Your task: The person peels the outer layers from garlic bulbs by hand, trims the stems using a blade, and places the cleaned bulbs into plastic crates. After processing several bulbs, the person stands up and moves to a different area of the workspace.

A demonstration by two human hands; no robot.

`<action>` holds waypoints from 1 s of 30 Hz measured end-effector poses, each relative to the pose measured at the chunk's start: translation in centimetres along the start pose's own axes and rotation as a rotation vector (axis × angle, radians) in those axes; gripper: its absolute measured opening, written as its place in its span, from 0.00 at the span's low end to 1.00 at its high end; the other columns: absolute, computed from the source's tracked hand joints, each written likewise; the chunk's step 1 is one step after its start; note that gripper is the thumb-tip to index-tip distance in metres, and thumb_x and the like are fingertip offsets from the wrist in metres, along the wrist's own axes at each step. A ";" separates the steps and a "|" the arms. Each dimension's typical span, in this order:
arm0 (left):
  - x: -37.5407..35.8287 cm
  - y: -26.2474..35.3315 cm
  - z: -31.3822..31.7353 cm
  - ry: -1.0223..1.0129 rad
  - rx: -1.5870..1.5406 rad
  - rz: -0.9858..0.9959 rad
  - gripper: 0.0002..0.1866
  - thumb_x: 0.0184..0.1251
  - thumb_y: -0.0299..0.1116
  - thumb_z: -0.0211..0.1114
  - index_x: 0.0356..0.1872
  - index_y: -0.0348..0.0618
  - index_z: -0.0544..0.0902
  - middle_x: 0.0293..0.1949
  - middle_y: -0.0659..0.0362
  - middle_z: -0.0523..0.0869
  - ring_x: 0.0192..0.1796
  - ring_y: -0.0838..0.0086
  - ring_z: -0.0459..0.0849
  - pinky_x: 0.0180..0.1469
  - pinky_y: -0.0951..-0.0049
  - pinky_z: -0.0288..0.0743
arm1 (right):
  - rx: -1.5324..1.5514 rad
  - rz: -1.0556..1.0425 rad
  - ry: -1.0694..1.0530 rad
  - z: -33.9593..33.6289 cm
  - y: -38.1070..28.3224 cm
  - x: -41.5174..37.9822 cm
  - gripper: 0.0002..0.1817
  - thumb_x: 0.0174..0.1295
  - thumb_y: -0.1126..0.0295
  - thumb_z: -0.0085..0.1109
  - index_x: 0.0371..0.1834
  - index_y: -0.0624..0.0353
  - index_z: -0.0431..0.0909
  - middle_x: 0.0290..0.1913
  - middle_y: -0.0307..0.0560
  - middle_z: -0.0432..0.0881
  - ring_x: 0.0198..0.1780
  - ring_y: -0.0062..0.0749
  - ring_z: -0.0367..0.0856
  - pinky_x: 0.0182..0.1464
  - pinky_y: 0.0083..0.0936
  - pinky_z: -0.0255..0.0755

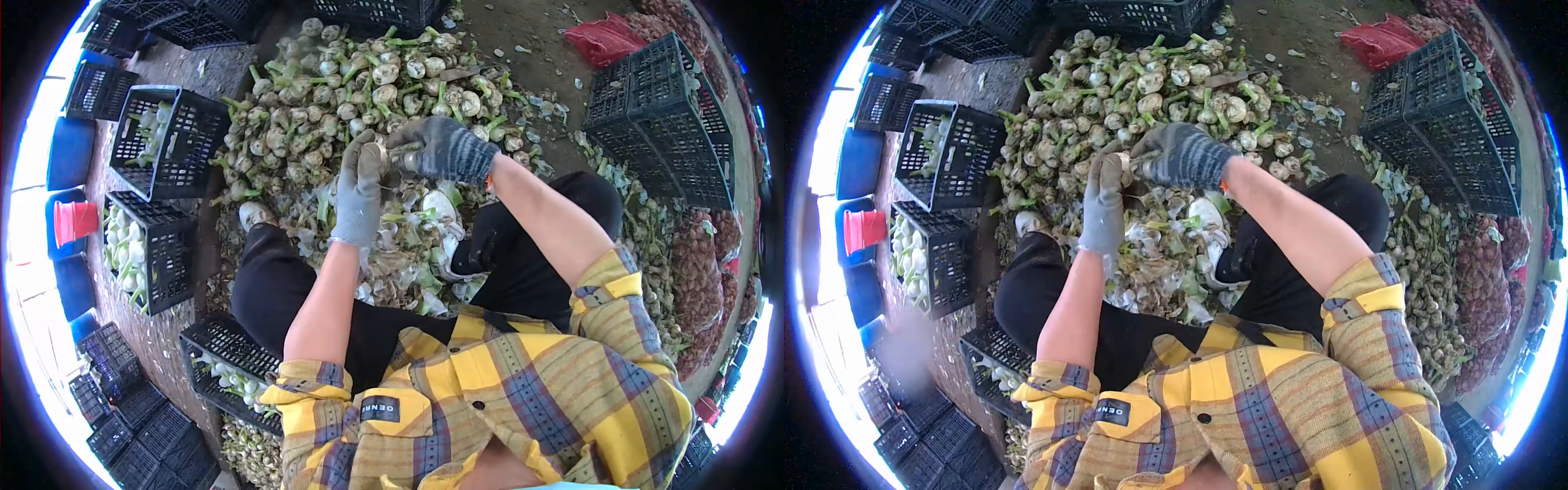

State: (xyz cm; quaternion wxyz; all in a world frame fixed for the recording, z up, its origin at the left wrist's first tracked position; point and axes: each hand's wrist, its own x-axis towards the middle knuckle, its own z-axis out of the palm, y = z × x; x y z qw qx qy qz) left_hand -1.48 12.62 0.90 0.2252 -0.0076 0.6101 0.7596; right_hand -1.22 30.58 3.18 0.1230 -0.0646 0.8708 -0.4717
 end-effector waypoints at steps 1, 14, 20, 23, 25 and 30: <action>0.2 -0.5 -0.5 0.029 0.022 0.060 0.26 0.68 0.51 0.52 0.58 0.41 0.68 0.47 0.60 0.77 0.47 0.78 0.76 0.49 0.78 0.70 | 0.180 0.021 0.039 0.3 -0.9 -0.7 0.17 0.55 0.64 0.58 0.47 0.59 0.77 0.39 0.48 0.83 0.41 0.33 0.82 0.45 0.27 0.75; -1.7 0.6 -1.2 0.224 0.104 0.292 0.18 0.69 0.45 0.53 0.49 0.40 0.72 0.41 0.62 0.77 0.39 0.80 0.71 0.48 0.78 0.68 | 0.666 0.173 0.357 8.3 -2.9 -1.4 0.16 0.58 0.58 0.59 0.36 0.63 0.80 0.31 0.52 0.83 0.31 0.31 0.79 0.36 0.28 0.72; -1.4 -1.0 -2.4 0.231 0.257 0.391 0.20 0.69 0.46 0.52 0.48 0.37 0.71 0.40 0.59 0.78 0.39 0.78 0.73 0.46 0.77 0.69 | 0.426 0.188 0.261 7.7 -3.4 -2.0 0.14 0.59 0.63 0.54 0.35 0.66 0.79 0.31 0.59 0.81 0.30 0.40 0.80 0.34 0.32 0.72; -1.3 -1.2 -2.8 0.242 0.320 0.363 0.21 0.69 0.46 0.51 0.48 0.35 0.71 0.42 0.56 0.79 0.42 0.75 0.74 0.49 0.77 0.68 | 0.207 0.100 0.382 7.9 -3.2 -2.3 0.13 0.58 0.65 0.54 0.36 0.66 0.79 0.31 0.59 0.81 0.31 0.41 0.80 0.36 0.32 0.72; -1.3 -1.0 -2.7 0.235 0.284 0.332 0.22 0.69 0.47 0.51 0.47 0.34 0.72 0.44 0.55 0.79 0.45 0.73 0.74 0.50 0.77 0.67 | 0.270 0.104 0.385 8.0 -3.2 -2.4 0.13 0.57 0.66 0.55 0.37 0.66 0.79 0.32 0.58 0.81 0.33 0.40 0.80 0.37 0.32 0.72; -1.0 0.4 -2.6 0.202 -0.213 -0.262 0.25 0.69 0.54 0.46 0.41 0.40 0.77 0.34 0.57 0.82 0.32 0.73 0.79 0.37 0.73 0.76 | 0.265 0.043 0.397 8.3 -3.0 -2.7 0.14 0.57 0.66 0.56 0.41 0.65 0.79 0.34 0.54 0.82 0.34 0.35 0.80 0.40 0.31 0.72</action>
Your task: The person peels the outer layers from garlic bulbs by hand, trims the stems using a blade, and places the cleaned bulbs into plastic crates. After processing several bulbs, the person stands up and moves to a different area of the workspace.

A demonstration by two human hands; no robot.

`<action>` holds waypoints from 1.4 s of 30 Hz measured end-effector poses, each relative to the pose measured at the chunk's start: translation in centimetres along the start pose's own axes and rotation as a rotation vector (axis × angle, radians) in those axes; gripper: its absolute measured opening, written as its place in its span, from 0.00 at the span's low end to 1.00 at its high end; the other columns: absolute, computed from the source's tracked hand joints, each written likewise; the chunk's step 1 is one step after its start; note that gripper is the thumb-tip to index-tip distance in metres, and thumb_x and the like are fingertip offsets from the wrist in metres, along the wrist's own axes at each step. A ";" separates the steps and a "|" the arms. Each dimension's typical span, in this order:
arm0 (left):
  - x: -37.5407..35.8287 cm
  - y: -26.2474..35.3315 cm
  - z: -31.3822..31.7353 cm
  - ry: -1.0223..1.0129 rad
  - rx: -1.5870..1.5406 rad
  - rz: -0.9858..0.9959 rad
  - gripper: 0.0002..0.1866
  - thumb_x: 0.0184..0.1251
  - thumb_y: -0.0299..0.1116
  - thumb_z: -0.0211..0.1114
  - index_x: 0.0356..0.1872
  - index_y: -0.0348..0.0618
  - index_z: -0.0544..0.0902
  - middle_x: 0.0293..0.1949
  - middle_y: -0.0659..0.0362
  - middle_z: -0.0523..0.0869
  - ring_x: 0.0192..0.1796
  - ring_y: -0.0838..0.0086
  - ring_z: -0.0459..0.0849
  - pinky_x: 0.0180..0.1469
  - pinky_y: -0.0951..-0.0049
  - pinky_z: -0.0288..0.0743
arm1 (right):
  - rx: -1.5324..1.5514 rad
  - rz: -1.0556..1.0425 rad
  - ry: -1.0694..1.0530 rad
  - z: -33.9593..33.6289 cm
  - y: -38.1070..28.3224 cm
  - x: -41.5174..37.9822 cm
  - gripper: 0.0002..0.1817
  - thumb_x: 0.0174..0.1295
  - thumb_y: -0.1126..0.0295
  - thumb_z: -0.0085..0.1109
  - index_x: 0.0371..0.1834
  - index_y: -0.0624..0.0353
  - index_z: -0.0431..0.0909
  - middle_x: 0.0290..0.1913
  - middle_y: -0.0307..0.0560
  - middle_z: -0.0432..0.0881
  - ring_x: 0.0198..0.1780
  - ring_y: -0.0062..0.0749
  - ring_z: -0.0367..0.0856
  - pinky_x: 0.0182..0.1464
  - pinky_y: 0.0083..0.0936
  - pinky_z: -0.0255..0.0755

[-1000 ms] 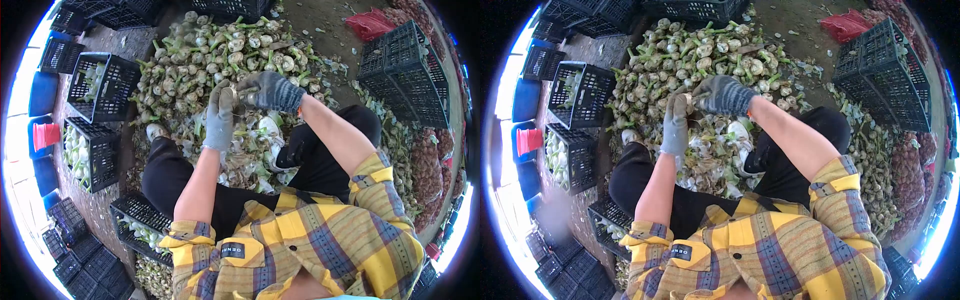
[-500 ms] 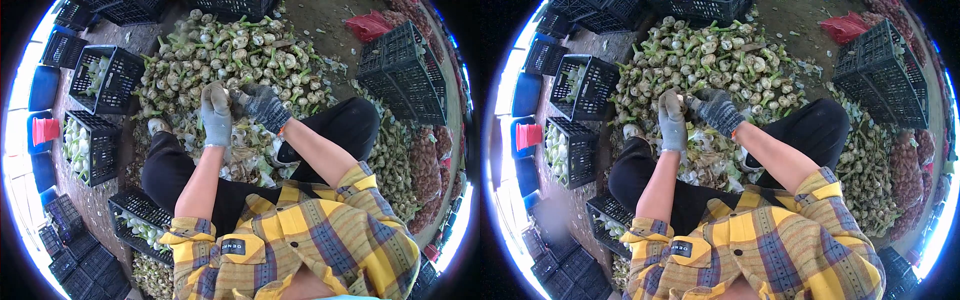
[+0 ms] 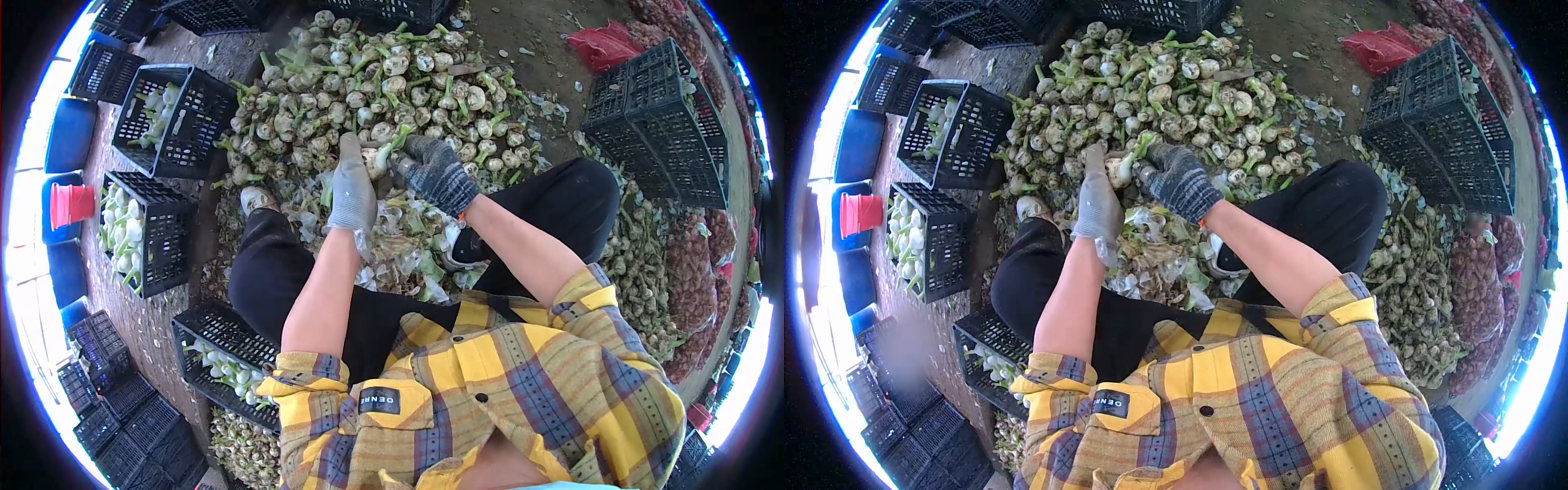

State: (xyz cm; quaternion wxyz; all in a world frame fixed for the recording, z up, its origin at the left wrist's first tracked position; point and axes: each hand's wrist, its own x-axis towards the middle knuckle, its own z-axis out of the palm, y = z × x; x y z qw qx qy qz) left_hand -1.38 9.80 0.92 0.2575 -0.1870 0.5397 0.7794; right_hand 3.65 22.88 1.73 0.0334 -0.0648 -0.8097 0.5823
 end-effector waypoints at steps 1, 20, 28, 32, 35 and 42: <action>-0.7 0.7 0.6 -0.003 -0.092 -0.103 0.26 0.68 0.55 0.45 0.40 0.41 0.79 0.31 0.58 0.82 0.28 0.72 0.80 0.33 0.72 0.77 | 0.112 0.055 -0.029 0.1 0.3 0.0 0.14 0.57 0.65 0.57 0.41 0.64 0.79 0.34 0.54 0.83 0.34 0.35 0.80 0.41 0.30 0.72; -2.3 1.7 0.9 -0.096 0.081 -0.037 0.26 0.69 0.54 0.42 0.46 0.41 0.77 0.41 0.55 0.80 0.40 0.72 0.80 0.45 0.71 0.75 | -0.153 -0.170 -0.071 -0.2 1.3 0.1 0.13 0.60 0.67 0.56 0.43 0.63 0.78 0.33 0.48 0.82 0.32 0.23 0.79 0.36 0.22 0.74; -1.8 -0.5 0.6 -0.115 0.226 0.428 0.16 0.68 0.39 0.56 0.50 0.39 0.71 0.43 0.61 0.75 0.42 0.80 0.73 0.47 0.81 0.69 | -0.216 0.106 0.070 -0.6 0.3 0.0 0.14 0.54 0.65 0.56 0.40 0.62 0.79 0.34 0.56 0.82 0.39 0.47 0.81 0.42 0.34 0.73; -2.8 0.3 0.4 -0.080 0.204 0.216 0.21 0.70 0.45 0.51 0.52 0.39 0.72 0.41 0.62 0.78 0.41 0.81 0.74 0.46 0.81 0.69 | -0.109 0.114 0.130 -0.2 -1.1 -0.6 0.15 0.54 0.65 0.55 0.43 0.61 0.78 0.36 0.57 0.82 0.41 0.46 0.81 0.45 0.33 0.73; -1.5 -0.7 -0.7 -0.108 0.251 0.288 0.23 0.69 0.47 0.52 0.54 0.39 0.71 0.41 0.61 0.79 0.39 0.82 0.75 0.44 0.82 0.70 | 0.043 0.181 0.122 0.5 -0.5 -0.3 0.15 0.55 0.66 0.54 0.43 0.62 0.78 0.37 0.57 0.82 0.40 0.46 0.81 0.44 0.33 0.73; -3.2 0.6 1.0 -0.110 0.185 0.201 0.23 0.65 0.46 0.58 0.53 0.40 0.71 0.36 0.60 0.79 0.32 0.81 0.77 0.33 0.83 0.71 | 0.120 0.229 0.101 0.4 0.2 -0.3 0.14 0.55 0.66 0.54 0.41 0.62 0.79 0.35 0.58 0.82 0.37 0.44 0.82 0.41 0.33 0.74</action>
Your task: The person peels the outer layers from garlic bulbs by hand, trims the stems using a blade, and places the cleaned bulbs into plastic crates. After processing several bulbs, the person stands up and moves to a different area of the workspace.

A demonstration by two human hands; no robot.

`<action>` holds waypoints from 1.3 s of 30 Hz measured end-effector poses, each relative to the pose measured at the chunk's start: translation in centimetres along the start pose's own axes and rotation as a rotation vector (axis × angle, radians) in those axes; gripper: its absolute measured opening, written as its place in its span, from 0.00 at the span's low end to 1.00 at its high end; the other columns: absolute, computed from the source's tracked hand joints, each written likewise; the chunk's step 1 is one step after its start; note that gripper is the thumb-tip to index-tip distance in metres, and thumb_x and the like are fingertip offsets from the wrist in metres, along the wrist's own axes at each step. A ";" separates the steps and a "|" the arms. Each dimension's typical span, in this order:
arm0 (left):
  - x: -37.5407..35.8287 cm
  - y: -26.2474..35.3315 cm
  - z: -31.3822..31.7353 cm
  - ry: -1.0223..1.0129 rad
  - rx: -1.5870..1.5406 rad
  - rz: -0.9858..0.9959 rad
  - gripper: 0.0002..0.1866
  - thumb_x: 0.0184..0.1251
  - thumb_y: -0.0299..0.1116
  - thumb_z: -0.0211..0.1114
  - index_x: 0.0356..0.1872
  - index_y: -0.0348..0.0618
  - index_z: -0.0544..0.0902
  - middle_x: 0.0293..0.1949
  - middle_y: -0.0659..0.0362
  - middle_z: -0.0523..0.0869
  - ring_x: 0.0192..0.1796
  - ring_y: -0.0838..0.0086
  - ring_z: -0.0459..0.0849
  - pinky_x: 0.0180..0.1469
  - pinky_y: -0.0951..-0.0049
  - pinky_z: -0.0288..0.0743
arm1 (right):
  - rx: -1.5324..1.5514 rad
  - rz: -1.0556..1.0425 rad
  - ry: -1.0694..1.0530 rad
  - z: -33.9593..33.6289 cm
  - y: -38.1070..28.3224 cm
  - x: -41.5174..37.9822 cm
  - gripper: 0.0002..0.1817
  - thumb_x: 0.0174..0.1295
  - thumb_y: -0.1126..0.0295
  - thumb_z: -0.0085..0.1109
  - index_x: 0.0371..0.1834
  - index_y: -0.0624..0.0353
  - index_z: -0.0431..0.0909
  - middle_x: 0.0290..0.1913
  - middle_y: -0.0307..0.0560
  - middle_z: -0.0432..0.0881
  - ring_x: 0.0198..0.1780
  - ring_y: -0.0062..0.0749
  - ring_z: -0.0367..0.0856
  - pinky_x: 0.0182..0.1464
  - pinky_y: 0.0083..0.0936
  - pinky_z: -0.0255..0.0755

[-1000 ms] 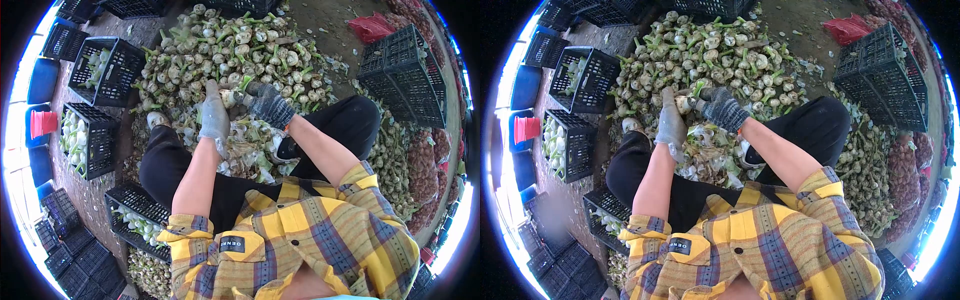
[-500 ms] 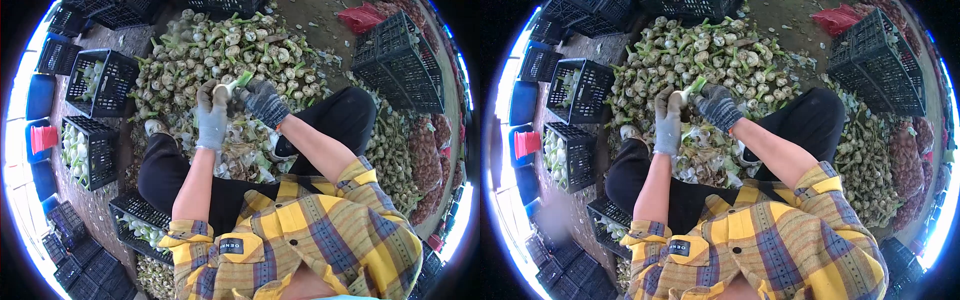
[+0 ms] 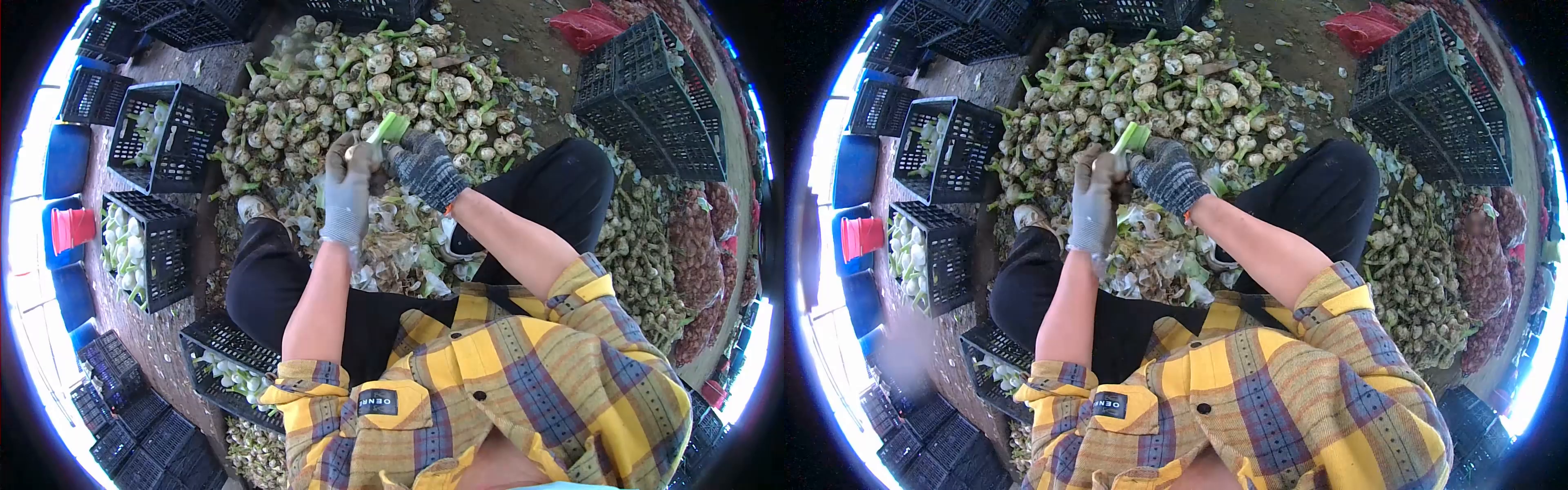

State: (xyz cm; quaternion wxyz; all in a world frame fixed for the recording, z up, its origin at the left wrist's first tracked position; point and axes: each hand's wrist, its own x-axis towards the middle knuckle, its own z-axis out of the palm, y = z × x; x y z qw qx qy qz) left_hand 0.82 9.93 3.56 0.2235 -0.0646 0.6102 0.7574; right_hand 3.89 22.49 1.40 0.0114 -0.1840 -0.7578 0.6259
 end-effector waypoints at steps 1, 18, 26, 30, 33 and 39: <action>-0.3 0.9 0.1 0.022 -0.089 -0.135 0.21 0.64 0.46 0.59 0.50 0.42 0.73 0.34 0.61 0.79 0.31 0.81 0.76 0.32 0.82 0.71 | 0.042 0.055 -0.020 0.0 -0.2 -0.1 0.14 0.55 0.66 0.54 0.41 0.62 0.79 0.35 0.58 0.82 0.36 0.44 0.82 0.40 0.33 0.74; 0.3 0.1 -0.3 0.030 -0.008 -0.119 0.16 0.68 0.44 0.54 0.47 0.45 0.74 0.33 0.62 0.79 0.31 0.78 0.78 0.30 0.79 0.73 | 0.131 0.009 0.012 0.1 2.0 0.8 0.13 0.59 0.69 0.53 0.44 0.66 0.77 0.31 0.42 0.82 0.30 0.23 0.76 0.34 0.23 0.71; 1.6 0.3 -1.7 0.084 -0.324 -0.138 0.14 0.68 0.41 0.54 0.49 0.46 0.75 0.39 0.60 0.81 0.35 0.73 0.80 0.31 0.76 0.75 | 0.992 0.227 -0.029 0.8 0.9 -0.1 0.08 0.61 0.69 0.51 0.37 0.61 0.78 0.30 0.40 0.80 0.29 0.22 0.78 0.34 0.20 0.74; 1.9 0.2 -2.3 0.095 -0.376 -0.163 0.13 0.69 0.40 0.50 0.48 0.47 0.76 0.38 0.60 0.81 0.35 0.69 0.81 0.32 0.71 0.76 | 1.076 0.354 0.015 0.2 1.1 -1.1 0.16 0.66 0.69 0.42 0.48 0.70 0.70 0.42 0.55 0.79 0.41 0.37 0.81 0.47 0.32 0.77; 2.0 0.2 -2.0 0.148 -0.458 -0.168 0.13 0.68 0.38 0.50 0.47 0.46 0.76 0.37 0.59 0.81 0.36 0.68 0.81 0.34 0.69 0.78 | 1.219 0.368 0.028 1.2 2.5 -1.3 0.16 0.65 0.69 0.41 0.48 0.70 0.70 0.41 0.56 0.79 0.40 0.38 0.81 0.46 0.33 0.77; 2.5 1.3 -3.6 0.220 -0.629 -0.103 0.10 0.66 0.37 0.50 0.41 0.45 0.76 0.34 0.58 0.80 0.34 0.70 0.80 0.36 0.65 0.80 | 0.994 0.337 0.039 -0.2 1.9 -0.3 0.17 0.65 0.64 0.42 0.45 0.69 0.71 0.40 0.55 0.80 0.38 0.40 0.81 0.45 0.33 0.76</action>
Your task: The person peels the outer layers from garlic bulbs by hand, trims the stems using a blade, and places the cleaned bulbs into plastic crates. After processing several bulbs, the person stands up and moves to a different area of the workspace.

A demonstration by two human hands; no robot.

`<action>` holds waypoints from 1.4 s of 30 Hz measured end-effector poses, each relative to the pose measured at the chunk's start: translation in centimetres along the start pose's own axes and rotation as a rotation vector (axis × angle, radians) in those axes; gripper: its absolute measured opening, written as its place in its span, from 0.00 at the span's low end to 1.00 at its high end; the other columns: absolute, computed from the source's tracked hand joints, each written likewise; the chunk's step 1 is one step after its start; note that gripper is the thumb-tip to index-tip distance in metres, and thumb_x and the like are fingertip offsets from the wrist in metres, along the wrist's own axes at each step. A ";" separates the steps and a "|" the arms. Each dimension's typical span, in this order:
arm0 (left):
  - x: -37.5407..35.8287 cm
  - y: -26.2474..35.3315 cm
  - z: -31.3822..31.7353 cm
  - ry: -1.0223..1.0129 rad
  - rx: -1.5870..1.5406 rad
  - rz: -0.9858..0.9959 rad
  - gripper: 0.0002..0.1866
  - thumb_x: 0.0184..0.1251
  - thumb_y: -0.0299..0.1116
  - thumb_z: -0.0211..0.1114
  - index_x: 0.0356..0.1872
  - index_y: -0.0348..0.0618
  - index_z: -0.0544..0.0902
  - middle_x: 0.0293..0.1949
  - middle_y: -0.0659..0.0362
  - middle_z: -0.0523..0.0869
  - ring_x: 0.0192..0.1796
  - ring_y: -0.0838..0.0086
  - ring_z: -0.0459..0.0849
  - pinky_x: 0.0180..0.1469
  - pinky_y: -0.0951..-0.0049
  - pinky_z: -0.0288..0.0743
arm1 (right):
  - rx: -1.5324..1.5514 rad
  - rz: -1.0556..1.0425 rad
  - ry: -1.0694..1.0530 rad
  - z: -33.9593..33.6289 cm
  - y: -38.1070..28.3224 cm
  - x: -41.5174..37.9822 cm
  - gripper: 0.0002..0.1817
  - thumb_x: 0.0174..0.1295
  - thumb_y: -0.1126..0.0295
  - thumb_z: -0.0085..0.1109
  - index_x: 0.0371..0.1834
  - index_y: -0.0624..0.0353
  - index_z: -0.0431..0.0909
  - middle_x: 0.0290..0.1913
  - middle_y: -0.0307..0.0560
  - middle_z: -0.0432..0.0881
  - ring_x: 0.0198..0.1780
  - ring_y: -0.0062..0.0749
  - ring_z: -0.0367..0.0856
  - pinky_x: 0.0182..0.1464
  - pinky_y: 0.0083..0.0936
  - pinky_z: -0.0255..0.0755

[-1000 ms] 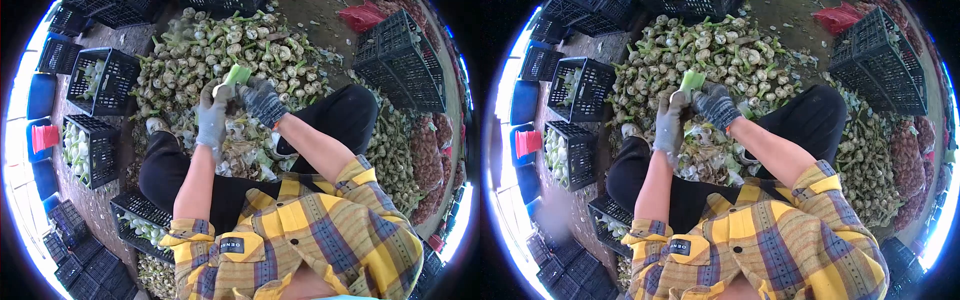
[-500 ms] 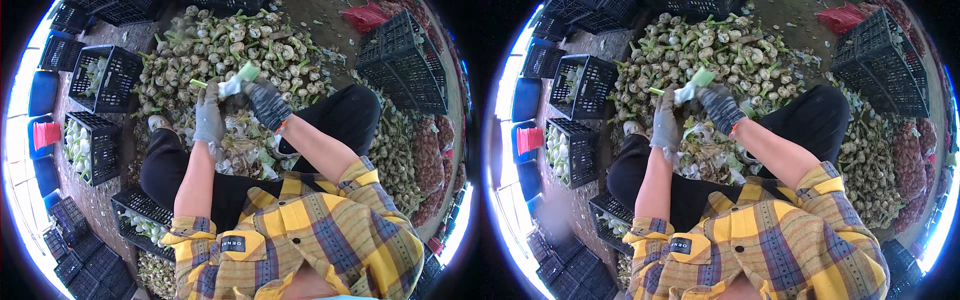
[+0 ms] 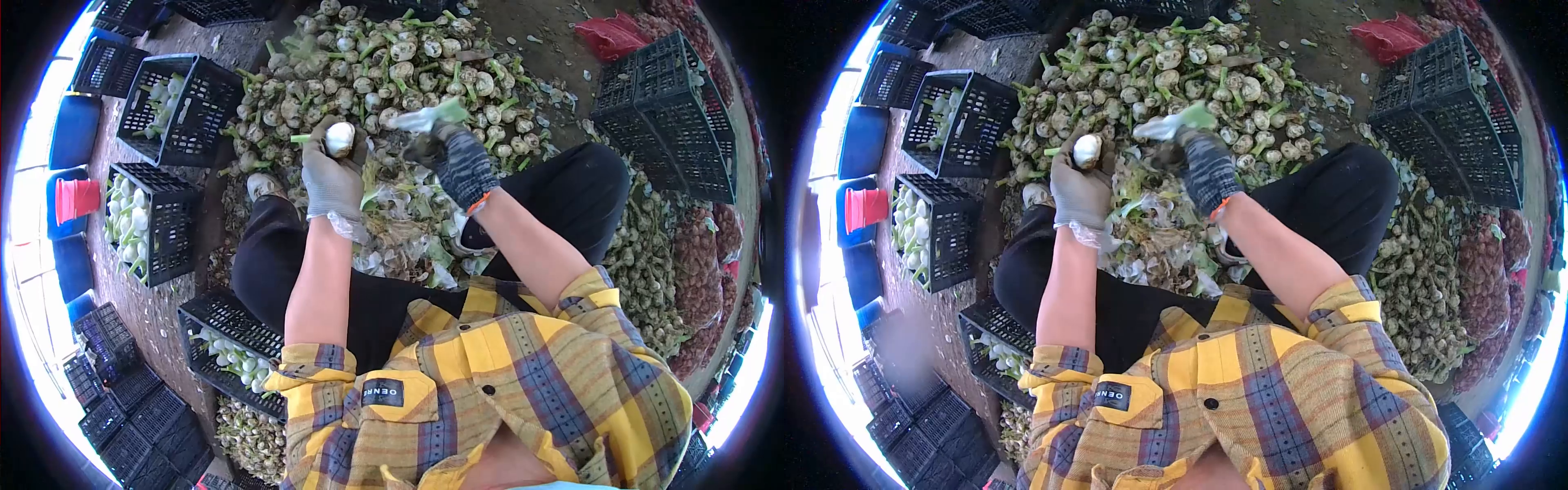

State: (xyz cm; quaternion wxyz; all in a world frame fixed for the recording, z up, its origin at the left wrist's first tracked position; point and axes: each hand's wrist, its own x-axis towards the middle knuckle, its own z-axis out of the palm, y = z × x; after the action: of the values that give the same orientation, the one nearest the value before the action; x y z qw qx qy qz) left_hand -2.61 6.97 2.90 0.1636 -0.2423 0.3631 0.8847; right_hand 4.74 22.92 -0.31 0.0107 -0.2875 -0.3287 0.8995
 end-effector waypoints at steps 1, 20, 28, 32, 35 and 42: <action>-0.1 0.2 0.3 0.018 0.012 0.011 0.10 0.66 0.38 0.50 0.41 0.45 0.76 0.33 0.58 0.80 0.34 0.71 0.80 0.35 0.66 0.79 | -0.490 -0.170 -0.138 0.1 -0.7 -0.7 0.16 0.65 0.63 0.43 0.46 0.63 0.73 0.35 0.51 0.81 0.34 0.36 0.81 0.38 0.31 0.75; -2.5 -1.4 0.4 -0.426 0.759 0.391 0.24 0.70 0.49 0.49 0.49 0.36 0.78 0.39 0.61 0.81 0.39 0.82 0.76 0.42 0.82 0.70 | -0.450 0.268 -0.377 2.4 -1.6 -1.4 0.22 0.57 0.52 0.60 0.42 0.61 0.75 0.30 0.43 0.78 0.28 0.31 0.82 0.31 0.27 0.79; -2.2 -1.6 0.1 -0.447 0.822 0.371 0.23 0.71 0.47 0.49 0.49 0.34 0.78 0.41 0.60 0.81 0.43 0.81 0.76 0.46 0.81 0.69 | -0.532 0.092 -0.541 0.7 -1.9 -0.5 0.25 0.56 0.62 0.61 0.56 0.60 0.70 0.40 0.48 0.81 0.35 0.34 0.83 0.36 0.27 0.81; -1.9 -1.7 -0.3 -0.479 0.771 0.354 0.23 0.71 0.46 0.50 0.50 0.34 0.76 0.42 0.59 0.81 0.43 0.80 0.76 0.47 0.80 0.69 | -0.617 0.119 -0.414 1.5 -1.9 -0.8 0.19 0.59 0.69 0.58 0.52 0.62 0.71 0.39 0.47 0.81 0.35 0.31 0.83 0.34 0.25 0.80; -0.7 -2.7 -0.7 -0.446 0.567 0.453 0.23 0.69 0.45 0.52 0.51 0.34 0.76 0.44 0.58 0.80 0.43 0.79 0.77 0.46 0.79 0.71 | -0.759 -0.036 -0.339 0.8 -0.4 0.3 0.15 0.60 0.72 0.55 0.50 0.64 0.72 0.38 0.47 0.81 0.34 0.30 0.83 0.34 0.25 0.80; -1.2 -1.9 -0.8 -0.302 0.813 0.570 0.25 0.68 0.50 0.52 0.50 0.35 0.76 0.42 0.59 0.80 0.38 0.80 0.78 0.39 0.80 0.74 | -0.764 -0.162 -0.202 0.0 0.5 0.4 0.16 0.59 0.63 0.56 0.44 0.63 0.76 0.31 0.47 0.82 0.31 0.32 0.82 0.34 0.27 0.76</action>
State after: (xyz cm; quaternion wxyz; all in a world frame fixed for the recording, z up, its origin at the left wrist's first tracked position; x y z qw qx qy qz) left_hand -0.44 7.55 2.01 0.0476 0.0800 0.7015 0.7066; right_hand 4.50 22.58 -0.80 -0.0585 -0.1542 -0.6603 0.7326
